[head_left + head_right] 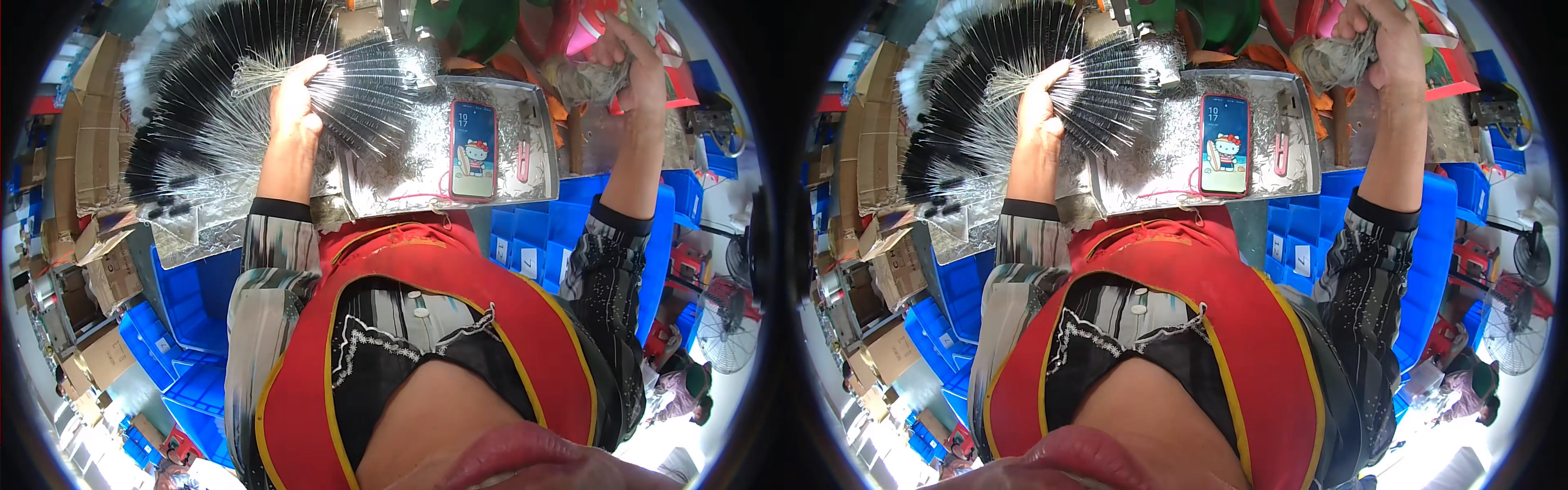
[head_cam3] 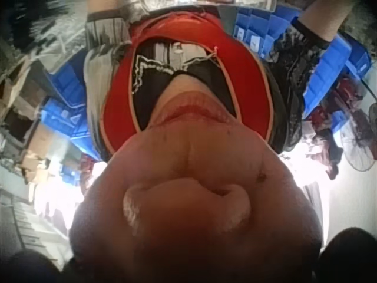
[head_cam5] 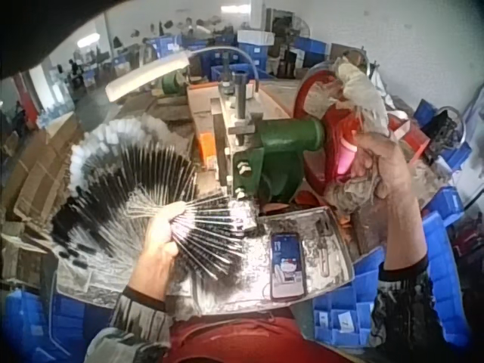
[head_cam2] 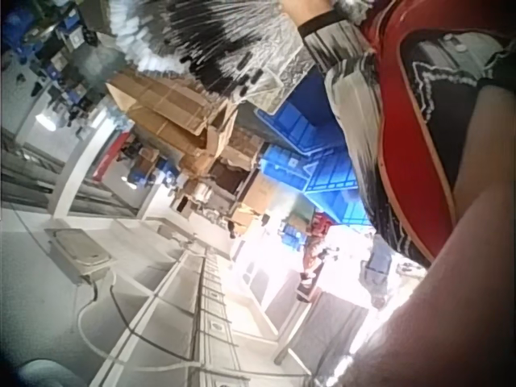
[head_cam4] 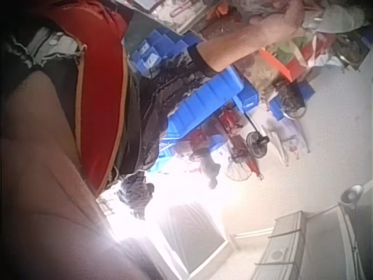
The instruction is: The person trims wire brushes by hand, fanning and rotating the bristles into a cutting machine.
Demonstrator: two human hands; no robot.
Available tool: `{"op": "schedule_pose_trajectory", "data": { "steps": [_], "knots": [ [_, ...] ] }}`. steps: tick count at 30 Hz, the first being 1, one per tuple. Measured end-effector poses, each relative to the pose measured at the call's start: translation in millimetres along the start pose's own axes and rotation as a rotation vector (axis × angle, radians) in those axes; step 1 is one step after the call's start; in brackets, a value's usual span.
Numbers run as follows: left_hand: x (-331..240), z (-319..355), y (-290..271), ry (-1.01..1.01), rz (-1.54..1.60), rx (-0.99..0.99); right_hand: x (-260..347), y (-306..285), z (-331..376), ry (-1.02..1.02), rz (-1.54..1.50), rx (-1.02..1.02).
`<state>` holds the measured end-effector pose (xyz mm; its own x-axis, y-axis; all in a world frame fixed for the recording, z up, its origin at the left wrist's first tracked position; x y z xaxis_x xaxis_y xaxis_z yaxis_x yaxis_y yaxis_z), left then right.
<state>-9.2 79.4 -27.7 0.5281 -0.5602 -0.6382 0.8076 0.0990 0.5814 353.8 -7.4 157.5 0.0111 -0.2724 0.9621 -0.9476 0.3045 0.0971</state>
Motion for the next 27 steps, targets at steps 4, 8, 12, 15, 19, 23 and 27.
{"op": "schedule_pose_trajectory", "data": {
  "steps": [4, 8, 12, 15, 19, 23, 27],
  "knots": [
    [-1, 0, 1, -0.009, 0.023, -0.048, -15, 5, 20, -0.1, 0.084, 0.018],
    [0, -1, 4, -0.032, -0.021, -0.042, -26, -3, 21, -0.216, 0.039, -0.008],
    [1, -4, 4, -0.046, -0.002, -0.031, -13, -5, 11, -0.06, 0.055, -0.049],
    [1, 0, 2, -0.039, -0.019, -0.04, -8, 2, 12, -0.054, 0.079, -0.107],
    [4, -6, 3, -0.07, -0.001, -0.02, -24, -6, 28, -0.381, 0.088, -0.131],
    [-1, 4, 5, -0.037, -0.061, -0.08, -53, 5, 31, -0.502, -0.009, -0.125],
    [-3, -2, 12, -0.053, 0.02, -0.062, -30, -6, 21, -0.196, -0.02, -0.128]
  ]
}}
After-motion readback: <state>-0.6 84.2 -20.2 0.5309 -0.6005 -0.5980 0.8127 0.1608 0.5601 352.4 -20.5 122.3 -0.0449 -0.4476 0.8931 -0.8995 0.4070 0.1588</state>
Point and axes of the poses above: each hand's wrist, its own z-axis away from the middle knuckle, its own y-axis out of the palm, x = y × z, the point moved 8 cm from there along -z, towards the middle knuckle, and after that the axes turned 12 degrees about -y, right-handed, at the moved point
